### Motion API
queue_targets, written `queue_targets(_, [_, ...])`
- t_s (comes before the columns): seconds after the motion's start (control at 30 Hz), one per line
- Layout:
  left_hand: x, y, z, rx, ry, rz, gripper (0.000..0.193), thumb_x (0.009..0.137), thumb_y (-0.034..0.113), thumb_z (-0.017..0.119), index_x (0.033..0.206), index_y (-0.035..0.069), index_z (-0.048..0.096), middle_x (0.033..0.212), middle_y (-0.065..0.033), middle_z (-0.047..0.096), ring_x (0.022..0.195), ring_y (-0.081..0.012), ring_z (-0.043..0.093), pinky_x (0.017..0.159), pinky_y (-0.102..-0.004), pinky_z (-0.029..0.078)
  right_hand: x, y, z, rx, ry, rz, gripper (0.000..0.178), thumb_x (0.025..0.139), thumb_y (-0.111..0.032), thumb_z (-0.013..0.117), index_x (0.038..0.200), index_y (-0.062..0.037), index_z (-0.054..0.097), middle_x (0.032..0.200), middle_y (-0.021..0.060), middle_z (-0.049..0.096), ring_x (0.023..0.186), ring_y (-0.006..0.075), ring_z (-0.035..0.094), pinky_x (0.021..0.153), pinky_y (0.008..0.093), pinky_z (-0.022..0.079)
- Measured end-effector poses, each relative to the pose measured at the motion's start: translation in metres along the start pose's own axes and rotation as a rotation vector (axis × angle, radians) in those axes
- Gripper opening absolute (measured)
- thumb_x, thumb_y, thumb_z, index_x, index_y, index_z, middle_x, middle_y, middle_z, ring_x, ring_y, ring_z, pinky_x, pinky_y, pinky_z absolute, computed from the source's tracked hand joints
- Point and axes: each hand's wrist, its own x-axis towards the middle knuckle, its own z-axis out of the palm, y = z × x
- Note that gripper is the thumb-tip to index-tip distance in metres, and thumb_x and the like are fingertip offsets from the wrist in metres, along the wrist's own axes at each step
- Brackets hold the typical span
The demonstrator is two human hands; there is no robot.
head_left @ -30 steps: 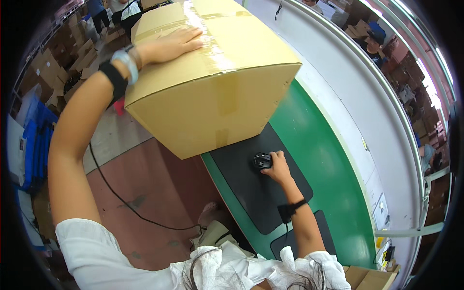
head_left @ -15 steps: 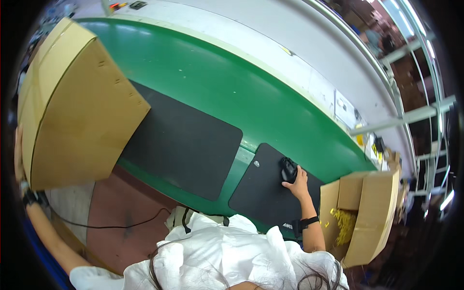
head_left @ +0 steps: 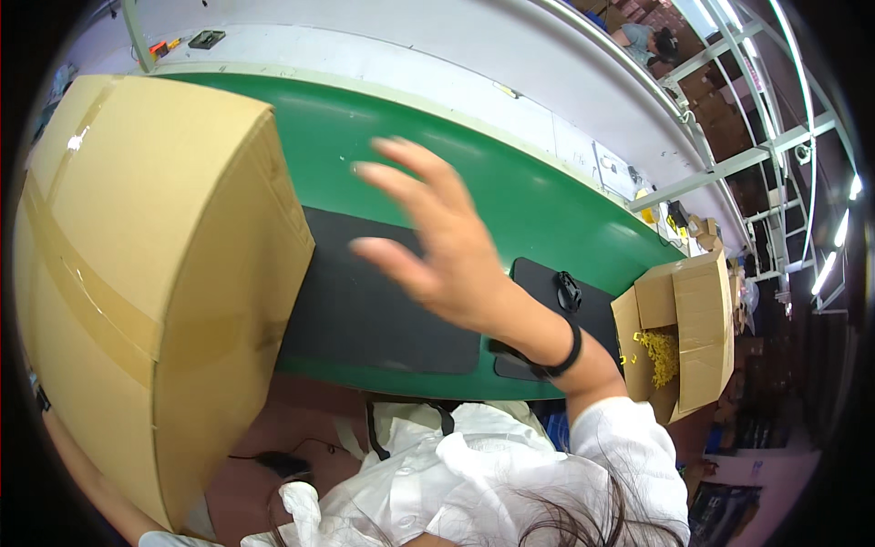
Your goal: The person gathers yellow plastic pieces from a box and then opens a large cardboard box with a blade to remove and unwrap bagged mouse components. They then finish by inserting the yellow pieces into the black mouse housings one by one.
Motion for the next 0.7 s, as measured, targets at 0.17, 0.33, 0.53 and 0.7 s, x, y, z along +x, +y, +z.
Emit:
queue_targets(0.17, [0.051, -0.009, 0.021, -0.202, -0.050, 0.115, 0.057, 0.091, 0.037, 0.046, 0.130, -0.001, 0.029, 0.129, -0.0179, 0.041, 0.116, -0.0305, 0.044, 0.102, -0.0425, 0.031, 0.104, -0.068, 0.084, 0.093, 0.083, -0.286, 0.044, 0.078, -0.029, 0.060, 0.113, -0.0021, 0.056, 0.124, 0.0237, 0.046, 0.121, 0.0397, 0.038, 0.102, 0.0541, 0.026])
queue_targets(0.33, [0.069, -0.015, 0.059, -0.356, -0.081, 0.181, 0.051, 0.092, 0.034, 0.044, 0.127, -0.001, 0.033, 0.127, -0.0171, 0.042, 0.116, -0.0308, 0.043, 0.104, -0.0434, 0.030, 0.095, -0.073, 0.087, 0.184, 0.075, -0.213, 0.040, 0.080, -0.025, 0.052, 0.110, 0.0013, 0.060, 0.123, 0.0251, 0.049, 0.123, 0.0411, 0.037, 0.104, 0.0545, 0.023])
queue_targets(0.53, [0.081, 0.005, 0.130, -0.510, -0.171, 0.267, 0.044, 0.092, 0.030, 0.043, 0.123, -0.001, 0.037, 0.124, -0.0162, 0.043, 0.116, -0.0311, 0.043, 0.105, -0.0446, 0.028, 0.064, -0.057, 0.068, 0.219, 0.033, -0.204, 0.047, 0.079, -0.024, 0.052, 0.117, 0.0035, 0.055, 0.129, 0.0224, 0.046, 0.127, 0.0409, 0.033, 0.106, 0.0508, 0.021])
queue_targets(0.7, [0.051, 0.027, 0.165, -0.600, -0.170, 0.332, 0.039, 0.093, 0.027, 0.041, 0.119, -0.002, 0.040, 0.122, -0.0154, 0.045, 0.115, -0.0314, 0.043, 0.106, -0.0456, 0.026, -0.006, -0.033, 0.017, 0.143, -0.068, -0.163, 0.063, 0.076, -0.027, 0.056, 0.134, -0.0060, 0.041, 0.145, 0.0130, 0.031, 0.137, 0.0308, 0.023, 0.111, 0.0457, 0.005])
